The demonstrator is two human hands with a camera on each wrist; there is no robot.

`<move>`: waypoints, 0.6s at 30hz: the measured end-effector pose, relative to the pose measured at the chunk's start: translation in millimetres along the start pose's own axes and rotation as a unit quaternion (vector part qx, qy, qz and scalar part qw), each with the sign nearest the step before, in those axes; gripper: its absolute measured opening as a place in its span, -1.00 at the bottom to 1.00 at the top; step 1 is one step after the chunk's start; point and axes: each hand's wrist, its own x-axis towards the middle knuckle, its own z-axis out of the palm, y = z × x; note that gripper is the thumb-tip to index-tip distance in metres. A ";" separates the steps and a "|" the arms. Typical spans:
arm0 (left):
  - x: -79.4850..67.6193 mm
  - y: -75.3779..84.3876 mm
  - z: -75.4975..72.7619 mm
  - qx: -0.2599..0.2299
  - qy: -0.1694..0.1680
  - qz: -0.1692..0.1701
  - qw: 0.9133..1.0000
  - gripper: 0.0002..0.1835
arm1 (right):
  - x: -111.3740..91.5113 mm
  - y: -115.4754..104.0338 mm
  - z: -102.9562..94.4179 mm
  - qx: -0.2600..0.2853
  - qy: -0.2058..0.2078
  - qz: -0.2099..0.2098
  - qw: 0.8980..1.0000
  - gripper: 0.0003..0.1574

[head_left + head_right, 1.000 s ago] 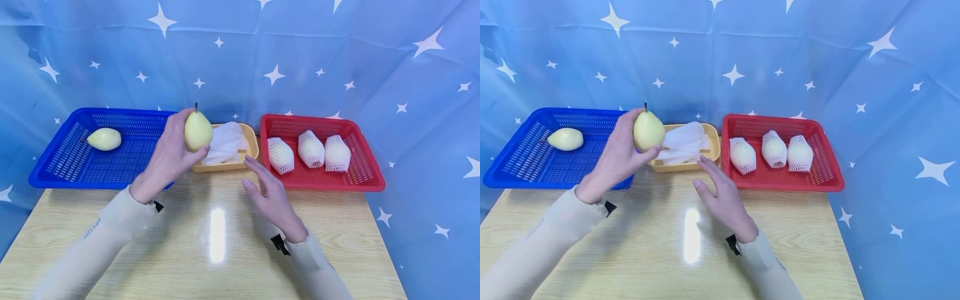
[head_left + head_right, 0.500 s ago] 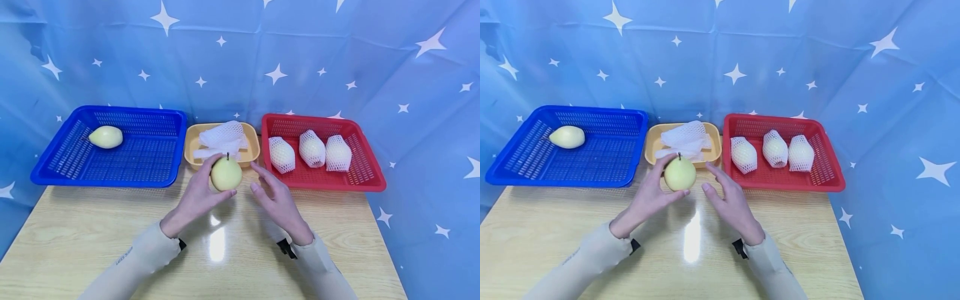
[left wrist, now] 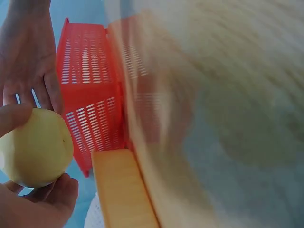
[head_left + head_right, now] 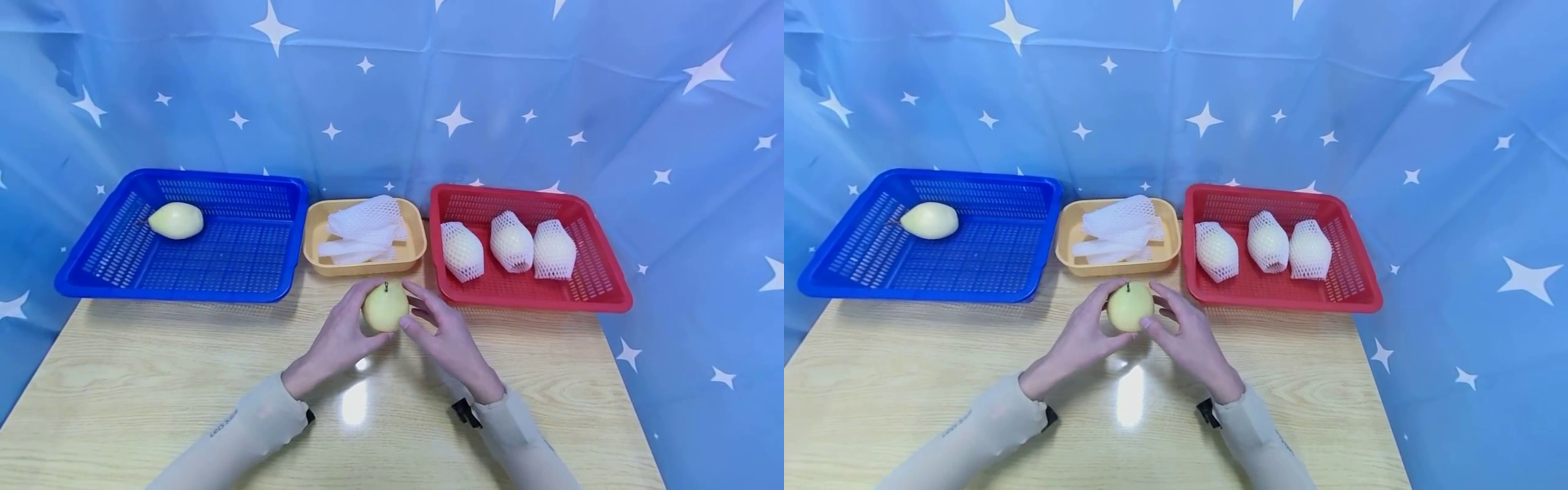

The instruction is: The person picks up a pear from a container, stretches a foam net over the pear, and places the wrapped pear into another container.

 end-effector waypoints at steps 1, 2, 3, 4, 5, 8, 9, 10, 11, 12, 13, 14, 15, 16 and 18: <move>-0.4 -1.0 1.1 0.002 -0.001 -0.002 1.000 -0.08 | 0.0 1.3 0.8 0.005 -0.004 0.005 1.000 -0.26; -0.6 -2.2 2.2 0.005 -0.002 -0.004 1.000 -0.08 | 0.1 2.9 1.4 0.010 -0.008 0.012 1.000 -0.26; -0.8 -3.2 3.3 0.007 -0.002 -0.005 1.000 -0.09 | 0.2 4.3 1.9 0.015 -0.012 0.018 1.000 -0.25; -1.1 -4.1 4.3 0.010 -0.002 -0.007 1.000 -0.09 | 0.3 5.8 2.3 0.020 -0.016 0.024 0.999 -0.24; -1.5 -5.0 5.2 0.013 -0.003 -0.010 1.000 -0.09 | 0.6 7.2 2.8 0.024 -0.020 0.029 0.999 -0.23; -2.1 -7.4 8.0 0.022 -0.007 -0.021 1.000 -0.09 | 1.0 10.7 3.3 0.030 -0.025 0.041 0.998 -0.21; -2.3 -8.1 8.8 0.025 -0.010 -0.024 0.999 -0.09 | 1.4 12.1 3.5 0.030 -0.027 0.042 0.998 -0.21; -2.5 -8.8 9.5 0.029 -0.013 -0.028 0.999 -0.09 | 1.7 13.6 3.9 0.029 -0.027 0.043 0.998 -0.22; -2.6 -9.7 10.2 0.032 -0.016 -0.030 0.999 -0.08 | 2.2 15.1 4.2 0.025 -0.027 0.043 0.998 -0.22; -2.6 -10.8 10.9 0.034 -0.020 -0.029 0.999 -0.09 | 2.7 16.7 4.6 0.021 -0.026 0.042 0.999 -0.22; -2.7 -11.9 11.5 0.034 -0.024 -0.028 0.999 -0.09 | 3.1 18.5 5.2 0.018 -0.026 0.042 0.999 -0.23; -2.8 -13.4 11.9 0.034 -0.029 -0.026 0.999 -0.09 | 3.4 20.5 5.9 0.012 -0.026 0.040 0.999 -0.23; -2.8 -14.9 12.1 0.034 -0.034 -0.024 0.999 -0.09 | 3.7 22.1 6.5 0.009 -0.026 0.039 0.999 -0.23; -2.8 -16.6 12.1 0.032 -0.040 -0.022 0.998 -0.10 | 3.9 23.7 7.2 0.008 -0.026 0.038 0.999 -0.22; -2.9 -20.1 11.5 0.025 -0.052 -0.021 0.998 -0.10 | 4.1 26.6 8.3 0.008 -0.029 0.038 0.999 -0.22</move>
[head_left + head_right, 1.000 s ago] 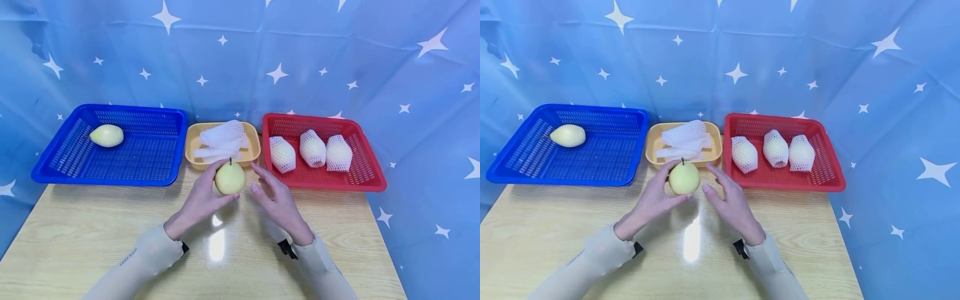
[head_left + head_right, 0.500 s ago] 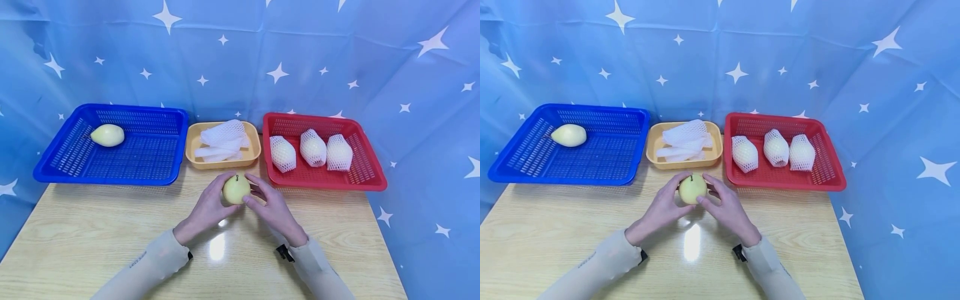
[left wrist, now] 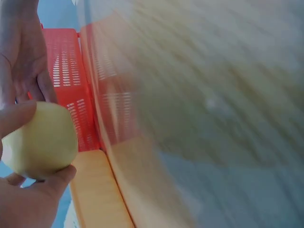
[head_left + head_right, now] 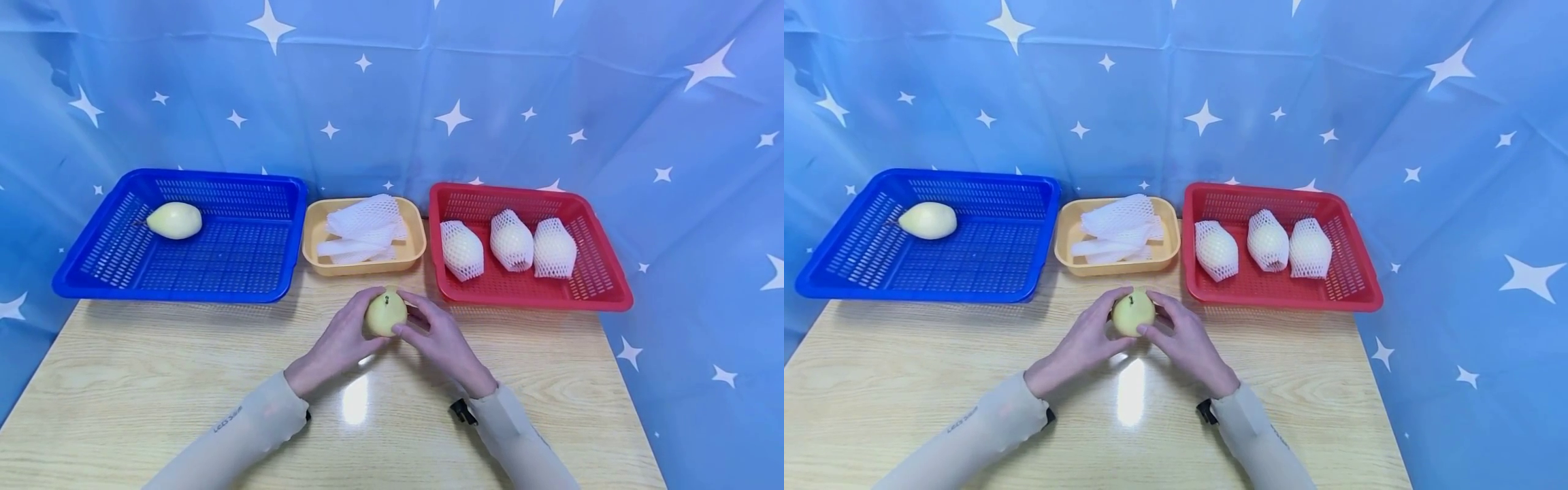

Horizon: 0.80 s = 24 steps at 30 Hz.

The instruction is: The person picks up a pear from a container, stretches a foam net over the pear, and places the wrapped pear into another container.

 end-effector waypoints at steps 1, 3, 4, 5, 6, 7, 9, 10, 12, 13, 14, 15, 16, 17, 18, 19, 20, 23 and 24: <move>0.0 -1.7 -0.6 -0.004 -0.007 -0.002 1.000 -0.10 | 0.3 1.1 0.5 0.000 -0.002 0.001 1.000 -0.22; -0.1 -4.6 -2.5 -0.016 -0.021 -0.004 1.000 -0.10 | 0.7 3.4 1.2 0.001 -0.007 0.002 1.000 -0.22; -0.2 -6.2 -3.3 -0.020 -0.026 -0.006 0.999 -0.11 | 0.9 4.5 1.7 0.002 -0.010 0.004 1.000 -0.23; -0.3 -7.5 -4.5 -0.023 -0.032 -0.007 0.999 -0.12 | 1.2 5.4 2.1 0.001 -0.013 0.004 1.000 -0.23; -0.2 -8.6 -5.6 -0.025 -0.038 -0.009 0.999 -0.12 | 1.4 6.3 2.5 0.000 -0.016 0.003 1.000 -0.24; -0.1 -9.7 -6.7 -0.026 -0.043 -0.008 0.999 -0.13 | 1.6 7.3 3.1 -0.002 -0.018 0.000 1.000 -0.24; 0.5 -11.8 -8.6 -0.026 -0.051 -0.008 0.998 -0.14 | 2.1 8.7 4.0 -0.005 -0.022 -0.003 1.000 -0.25; 0.9 -13.0 -9.3 -0.023 -0.053 -0.009 0.998 -0.15 | 2.3 9.3 4.5 -0.007 -0.024 -0.005 1.000 -0.24; 1.6 -14.8 -10.5 -0.016 -0.057 -0.011 0.998 -0.15 | 2.6 10.5 5.5 -0.015 -0.030 -0.009 0.999 -0.24; 1.8 -15.8 -10.8 -0.011 -0.058 -0.012 0.998 -0.15 | 2.9 11.0 6.0 -0.020 -0.033 -0.011 0.999 -0.24; 2.0 -17.0 -10.8 -0.007 -0.057 -0.013 0.998 -0.15 | 3.0 11.4 6.3 -0.027 -0.036 -0.014 0.999 -0.24; 2.0 -17.6 -10.9 -0.004 -0.057 -0.014 0.998 -0.15 | 3.4 11.9 6.7 -0.034 -0.039 -0.016 0.999 -0.24; 2.0 -18.4 -10.7 0.001 -0.058 -0.015 0.998 -0.15 | 3.6 12.3 6.9 -0.044 -0.042 -0.017 0.998 -0.24; 1.9 -18.9 -10.5 0.003 -0.059 -0.017 0.998 -0.15 | 3.9 12.5 7.2 -0.053 -0.044 -0.017 0.997 -0.24; 1.7 -19.3 -10.3 0.004 -0.059 -0.018 0.998 -0.15 | 4.2 12.9 7.3 -0.062 -0.046 -0.017 0.997 -0.24; 1.7 -19.5 -10.1 0.004 -0.061 -0.021 0.998 -0.15 | 4.5 13.3 7.4 -0.070 -0.046 -0.018 0.996 -0.25; 1.6 -19.6 -9.9 0.004 -0.061 -0.022 0.998 -0.15 | 4.7 13.4 7.5 -0.077 -0.046 -0.018 0.996 -0.25; 2.1 -19.5 -9.9 0.008 -0.068 -0.029 0.997 -0.15 | 5.4 13.6 7.6 -0.093 -0.046 -0.018 0.994 -0.26; 2.5 -19.4 -10.4 0.010 -0.074 -0.031 0.997 -0.15 | 5.5 13.6 7.6 -0.097 -0.045 -0.018 0.994 -0.26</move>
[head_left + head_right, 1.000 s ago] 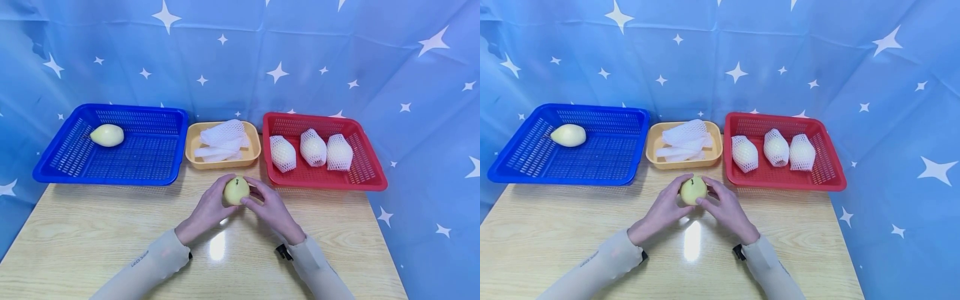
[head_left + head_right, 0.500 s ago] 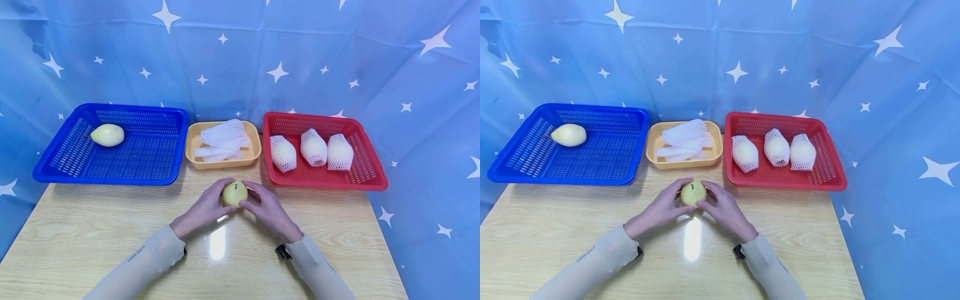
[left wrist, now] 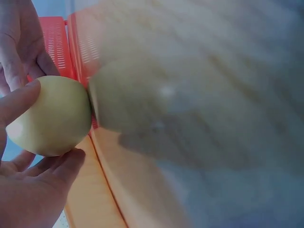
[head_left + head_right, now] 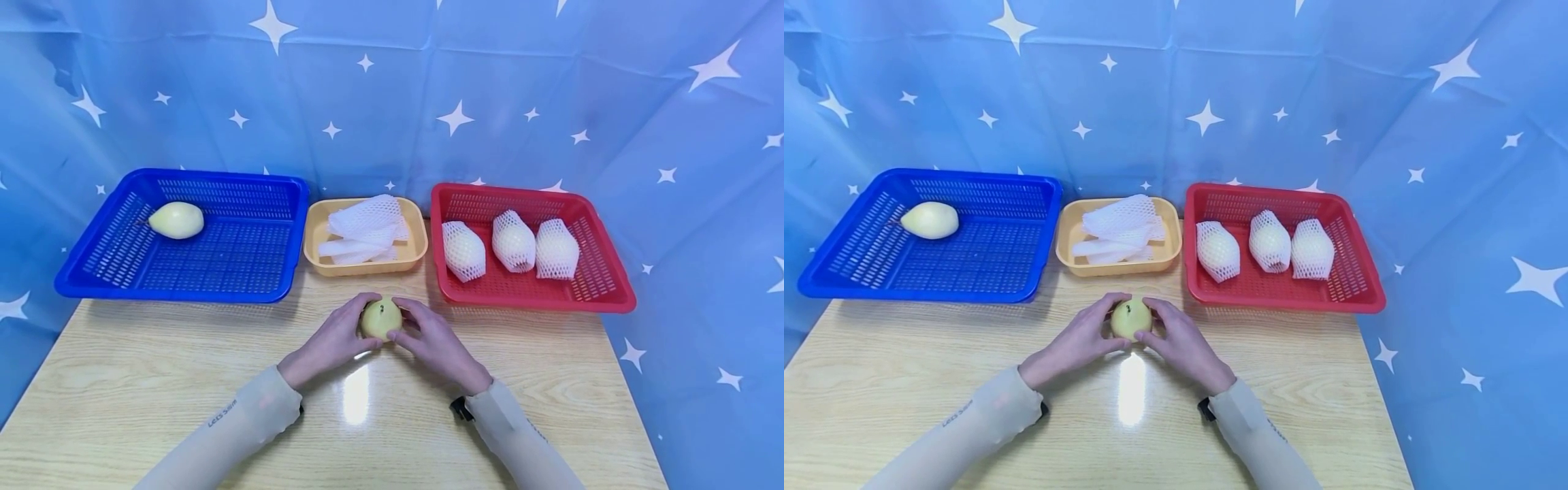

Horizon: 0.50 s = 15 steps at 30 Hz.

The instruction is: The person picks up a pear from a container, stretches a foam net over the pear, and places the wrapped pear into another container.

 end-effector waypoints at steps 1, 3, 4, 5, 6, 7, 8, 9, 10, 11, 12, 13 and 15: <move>0.4 0.7 -1.4 0.001 -0.009 -0.003 1.000 -0.14 | 0.0 -0.2 -0.1 -0.002 0.000 0.001 1.000 -0.26; 1.5 2.2 -6.3 0.000 -0.032 -0.008 0.999 -0.10 | 0.2 -0.3 -0.4 -0.007 0.000 0.003 1.000 -0.27; 1.9 3.3 -9.8 -0.003 -0.045 -0.010 0.999 -0.07 | 0.4 -0.3 -0.5 -0.007 -0.001 0.004 1.000 -0.27; 2.5 4.6 -14.1 -0.007 -0.058 -0.014 0.998 -0.04 | 0.5 -0.4 -0.9 -0.007 -0.003 0.005 1.000 -0.26; 3.2 5.8 -18.8 -0.011 -0.069 -0.018 0.997 -0.02 | 0.5 -0.4 -1.3 -0.008 -0.006 0.009 1.000 -0.27; 4.0 7.0 -23.8 -0.015 -0.075 -0.019 0.997 -0.01 | 0.1 -0.7 -2.1 -0.010 -0.006 0.011 1.000 -0.26; 4.8 8.4 -28.9 -0.020 -0.076 -0.021 0.997 -0.01 | -0.3 -1.0 -3.2 -0.014 -0.007 0.014 1.000 -0.24; 5.9 10.2 -34.0 -0.024 -0.071 -0.022 0.997 -0.03 | -1.1 -1.5 -4.6 -0.017 -0.006 0.019 1.000 -0.23; 7.1 12.4 -39.1 -0.028 -0.060 -0.023 0.998 -0.07 | -2.2 -2.3 -6.2 -0.020 -0.004 0.024 0.999 -0.22; 8.9 14.6 -43.9 -0.031 -0.044 -0.022 0.998 -0.13 | -3.4 -3.3 -8.3 -0.024 -0.001 0.030 0.999 -0.21; 11.1 16.8 -48.2 -0.032 -0.023 -0.018 0.999 -0.20 | -4.5 -4.1 -10.4 -0.026 0.003 0.035 0.999 -0.20; 13.4 19.8 -52.5 -0.031 0.001 -0.015 0.999 -0.27 | -5.7 -5.2 -12.8 -0.029 0.008 0.039 0.999 -0.20; 19.4 25.7 -59.6 -0.026 0.055 -0.003 0.998 -0.42 | -7.8 -7.0 -17.4 -0.036 0.017 0.039 0.998 -0.21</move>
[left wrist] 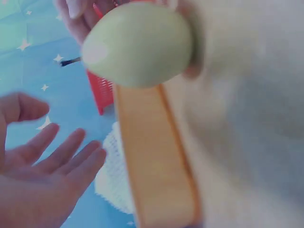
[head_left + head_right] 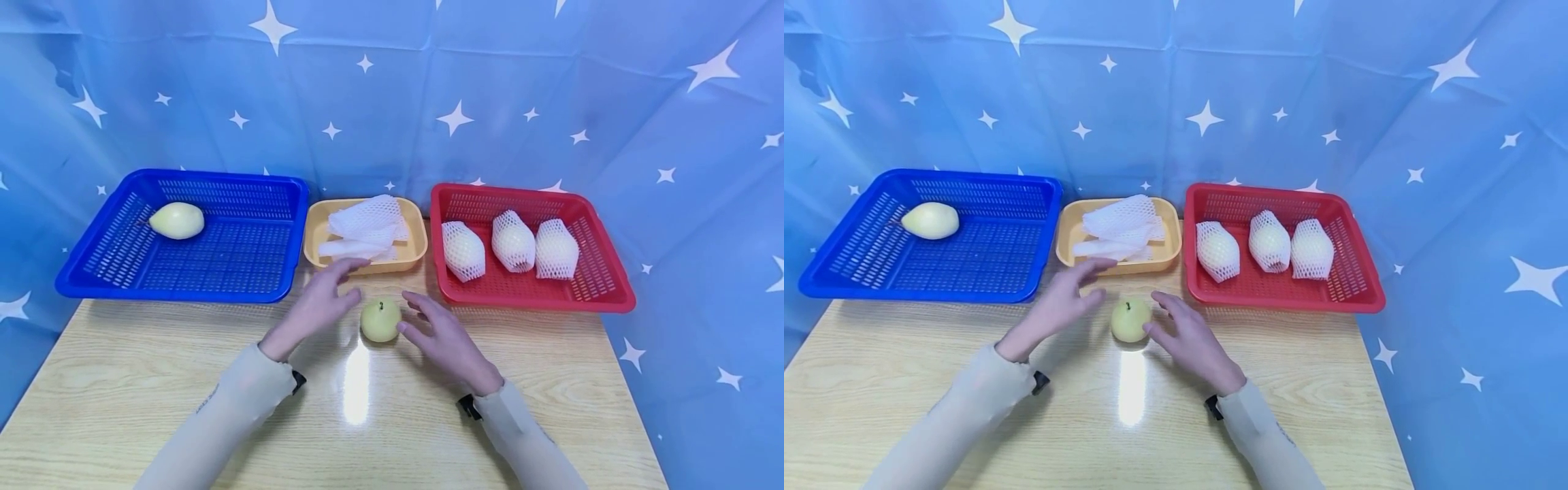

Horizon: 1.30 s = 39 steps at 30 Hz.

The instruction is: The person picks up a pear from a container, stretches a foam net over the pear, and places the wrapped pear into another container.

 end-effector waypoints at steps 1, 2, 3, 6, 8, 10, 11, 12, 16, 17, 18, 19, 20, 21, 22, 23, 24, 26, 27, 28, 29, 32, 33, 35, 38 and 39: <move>3.8 2.5 -2.1 0.005 0.026 0.009 1.000 -0.49 | -1.0 -0.7 -2.4 -0.004 0.005 -0.004 1.000 -0.22; 7.9 4.9 -3.6 0.013 0.049 0.019 0.999 -0.54 | -2.1 -1.7 -4.9 -0.013 0.011 -0.009 1.000 -0.24; 11.9 6.7 -4.7 0.023 0.070 0.027 0.997 -0.58 | -3.2 -2.7 -7.1 -0.023 0.017 -0.019 0.999 -0.25; 24.3 9.1 -5.6 0.052 0.112 0.054 0.991 -0.62 | -6.9 -6.7 -12.6 -0.056 0.036 -0.052 0.996 -0.29; 32.0 9.2 -5.7 0.072 0.129 0.059 0.987 -0.61 | -9.3 -9.8 -15.2 -0.071 0.047 -0.072 0.994 -0.32; 40.2 7.5 -5.7 0.095 0.141 0.058 0.984 -0.56 | -10.8 -12.1 -16.8 -0.078 0.055 -0.090 0.991 -0.35; 44.2 6.5 -5.8 0.107 0.144 0.055 0.982 -0.53 | -11.5 -13.1 -17.5 -0.078 0.058 -0.097 0.991 -0.37; 48.5 5.5 -5.9 0.119 0.147 0.052 0.981 -0.50 | -12.2 -14.0 -18.2 -0.078 0.061 -0.102 0.990 -0.38; 65.4 2.4 -7.0 0.161 0.143 0.044 0.976 -0.39 | -14.7 -17.0 -20.8 -0.071 0.071 -0.115 0.988 -0.40; 69.8 1.8 -7.1 0.170 0.141 0.042 0.975 -0.38 | -15.1 -17.3 -21.5 -0.069 0.072 -0.115 0.988 -0.39; 74.0 1.2 -7.1 0.178 0.139 0.038 0.973 -0.38 | -15.4 -17.4 -22.0 -0.068 0.073 -0.115 0.988 -0.39; 78.1 0.5 -7.0 0.186 0.137 0.032 0.973 -0.38 | -15.5 -17.4 -22.5 -0.067 0.073 -0.115 0.988 -0.39; 82.0 -0.3 -6.8 0.195 0.135 0.025 0.971 -0.38 | -15.8 -17.4 -22.9 -0.065 0.073 -0.115 0.989 -0.39; 85.6 -1.0 -6.5 0.203 0.133 0.016 0.970 -0.39 | -15.8 -17.1 -23.1 -0.063 0.072 -0.115 0.989 -0.39; 89.1 -1.9 -6.3 0.213 0.130 0.006 0.968 -0.39 | -15.9 -16.8 -23.3 -0.062 0.072 -0.116 0.989 -0.38; 92.4 -2.9 -6.0 0.223 0.128 -0.003 0.966 -0.39 | -15.8 -16.5 -23.4 -0.061 0.073 -0.117 0.989 -0.38; 95.2 -4.1 -5.8 0.232 0.126 -0.011 0.965 -0.39 | -15.8 -16.3 -23.4 -0.062 0.074 -0.118 0.988 -0.38; 99.4 -6.6 -5.8 0.247 0.122 -0.030 0.961 -0.39 | -15.8 -15.8 -22.9 -0.062 0.077 -0.122 0.988 -0.39; 100.9 -7.7 -5.8 0.251 0.121 -0.041 0.959 -0.39 | -15.7 -15.4 -22.7 -0.062 0.078 -0.125 0.987 -0.39; 102.1 -9.0 -5.6 0.255 0.120 -0.049 0.958 -0.40 | -15.6 -15.3 -22.6 -0.062 0.080 -0.127 0.987 -0.39; 102.8 -10.0 -5.6 0.257 0.120 -0.055 0.957 -0.42 | -15.6 -15.2 -22.6 -0.061 0.081 -0.129 0.986 -0.39; 103.1 -12.9 -5.3 0.258 0.126 -0.072 0.955 -0.51 | -15.5 -15.1 -23.0 -0.057 0.082 -0.130 0.986 -0.40; 102.9 -13.6 -5.2 0.258 0.129 -0.074 0.955 -0.55 | -15.6 -15.3 -23.4 -0.054 0.081 -0.130 0.987 -0.40; 102.2 -14.5 -5.4 0.257 0.139 -0.073 0.953 -0.63 | -15.4 -16.0 -24.5 -0.048 0.080 -0.130 0.987 -0.40; 100.6 -14.3 -6.9 0.256 0.163 -0.062 0.951 -0.71 | -14.9 -16.6 -26.4 -0.040 0.078 -0.130 0.988 -0.41; 99.6 -13.6 -8.0 0.252 0.175 -0.058 0.950 -0.73 | -14.7 -16.8 -27.1 -0.038 0.077 -0.130 0.988 -0.41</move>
